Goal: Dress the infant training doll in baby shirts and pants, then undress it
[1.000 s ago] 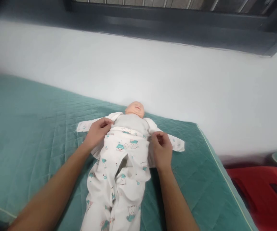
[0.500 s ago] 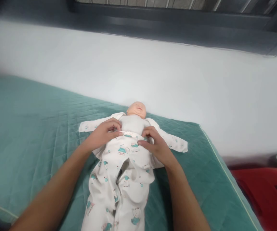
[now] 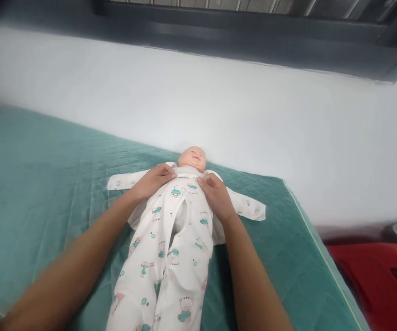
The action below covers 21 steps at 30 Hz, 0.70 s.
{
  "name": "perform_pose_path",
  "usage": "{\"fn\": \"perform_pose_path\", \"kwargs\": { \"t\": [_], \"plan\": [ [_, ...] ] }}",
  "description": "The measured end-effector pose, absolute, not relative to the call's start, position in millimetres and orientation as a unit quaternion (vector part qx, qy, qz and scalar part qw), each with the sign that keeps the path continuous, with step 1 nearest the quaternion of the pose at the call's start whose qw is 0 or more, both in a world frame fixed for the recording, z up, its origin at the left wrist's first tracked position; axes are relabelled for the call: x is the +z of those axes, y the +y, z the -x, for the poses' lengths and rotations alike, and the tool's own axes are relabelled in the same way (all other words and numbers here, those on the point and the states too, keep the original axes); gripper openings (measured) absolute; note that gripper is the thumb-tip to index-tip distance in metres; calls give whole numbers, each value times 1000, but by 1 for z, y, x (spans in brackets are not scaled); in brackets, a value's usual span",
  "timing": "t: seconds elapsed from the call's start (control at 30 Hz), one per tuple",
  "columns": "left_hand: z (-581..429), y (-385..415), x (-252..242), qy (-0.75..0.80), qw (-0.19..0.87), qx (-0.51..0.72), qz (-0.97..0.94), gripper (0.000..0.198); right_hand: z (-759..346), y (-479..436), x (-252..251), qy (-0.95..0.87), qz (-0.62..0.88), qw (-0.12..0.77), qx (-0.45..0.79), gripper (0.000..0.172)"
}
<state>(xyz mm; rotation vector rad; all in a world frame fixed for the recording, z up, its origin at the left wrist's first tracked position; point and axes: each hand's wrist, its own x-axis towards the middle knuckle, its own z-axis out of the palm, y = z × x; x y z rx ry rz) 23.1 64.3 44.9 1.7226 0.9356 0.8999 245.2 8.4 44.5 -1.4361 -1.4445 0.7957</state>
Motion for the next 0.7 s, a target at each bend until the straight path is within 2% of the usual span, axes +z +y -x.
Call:
{"fn": "perform_pose_path", "kwargs": {
  "t": [0.07, 0.17, 0.43, 0.57, 0.7],
  "plan": [
    [-18, 59, 45, 383, 474, 372, -700, 24, -246, 3, 44, -574, 593, 457, 333, 34],
    [-10, 51, 48, 401, 416, 347, -739, 23, -251, -2, 47, -591, 598, 445, 308, 30],
    [-11, 55, 34, 402, 214, 402, -794, 14, -251, 4, 44, -696, 562, 437, 89, 24],
    [-12, 60, 29, 414, 181, 372, -811, 15, -250, 4, 43, -710, 573, 389, 125, 29],
    [-11, 64, 38, 446, 188, 317, -816, 22, -251, 7, 43, -682, 611, 376, 144, 30]
  ]
}}
